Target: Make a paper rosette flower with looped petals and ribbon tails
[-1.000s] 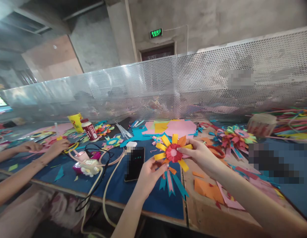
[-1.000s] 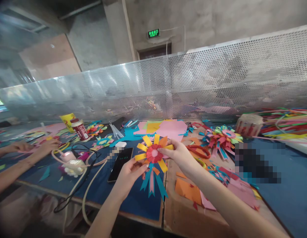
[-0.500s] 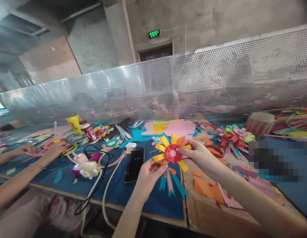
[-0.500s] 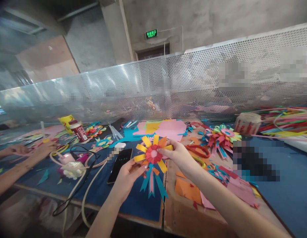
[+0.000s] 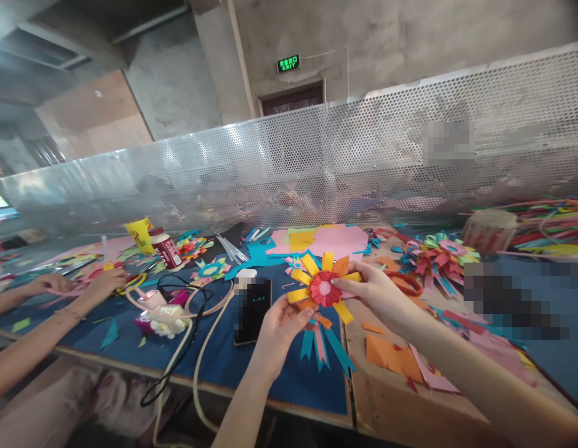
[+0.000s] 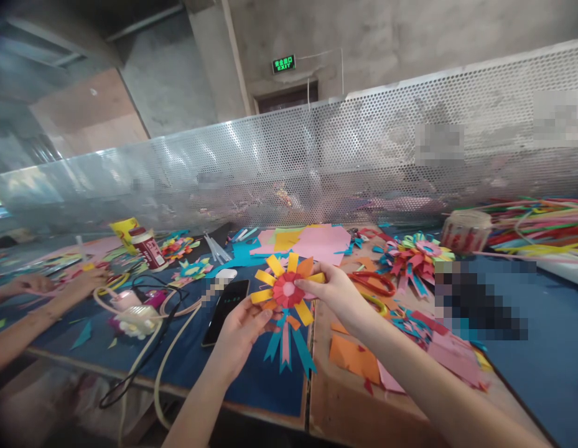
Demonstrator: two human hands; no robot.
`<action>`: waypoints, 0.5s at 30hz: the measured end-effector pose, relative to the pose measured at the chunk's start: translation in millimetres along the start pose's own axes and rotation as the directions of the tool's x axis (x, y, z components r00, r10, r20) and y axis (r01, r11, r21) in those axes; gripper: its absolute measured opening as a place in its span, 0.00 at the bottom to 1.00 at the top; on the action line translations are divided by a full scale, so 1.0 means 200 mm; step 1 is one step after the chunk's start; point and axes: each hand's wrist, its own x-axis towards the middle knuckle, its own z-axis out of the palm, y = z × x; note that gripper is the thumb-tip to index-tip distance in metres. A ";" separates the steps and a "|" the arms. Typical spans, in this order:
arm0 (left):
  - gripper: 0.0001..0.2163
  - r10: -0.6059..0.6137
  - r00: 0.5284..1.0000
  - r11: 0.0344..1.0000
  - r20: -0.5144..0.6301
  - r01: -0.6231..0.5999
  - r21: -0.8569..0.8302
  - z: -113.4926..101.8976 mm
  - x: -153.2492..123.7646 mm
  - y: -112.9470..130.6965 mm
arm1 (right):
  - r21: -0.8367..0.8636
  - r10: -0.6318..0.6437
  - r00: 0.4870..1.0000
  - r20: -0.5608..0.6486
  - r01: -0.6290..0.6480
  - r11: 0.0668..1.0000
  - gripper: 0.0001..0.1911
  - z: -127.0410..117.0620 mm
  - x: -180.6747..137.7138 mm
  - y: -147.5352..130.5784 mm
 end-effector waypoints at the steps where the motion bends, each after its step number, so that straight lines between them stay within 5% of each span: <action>1: 0.13 -0.002 1.000 1.000 -0.003 0.002 -0.018 0.00 0.00 0.00 | -0.006 0.000 1.000 -0.004 0.000 1.000 0.16 0.00 0.00 0.00; 15: 0.10 -0.001 0.998 0.999 -0.066 -0.002 -0.043 0.00 0.00 -0.01 | -0.029 -0.015 1.000 0.000 0.015 0.999 0.15 0.01 -0.02 -0.03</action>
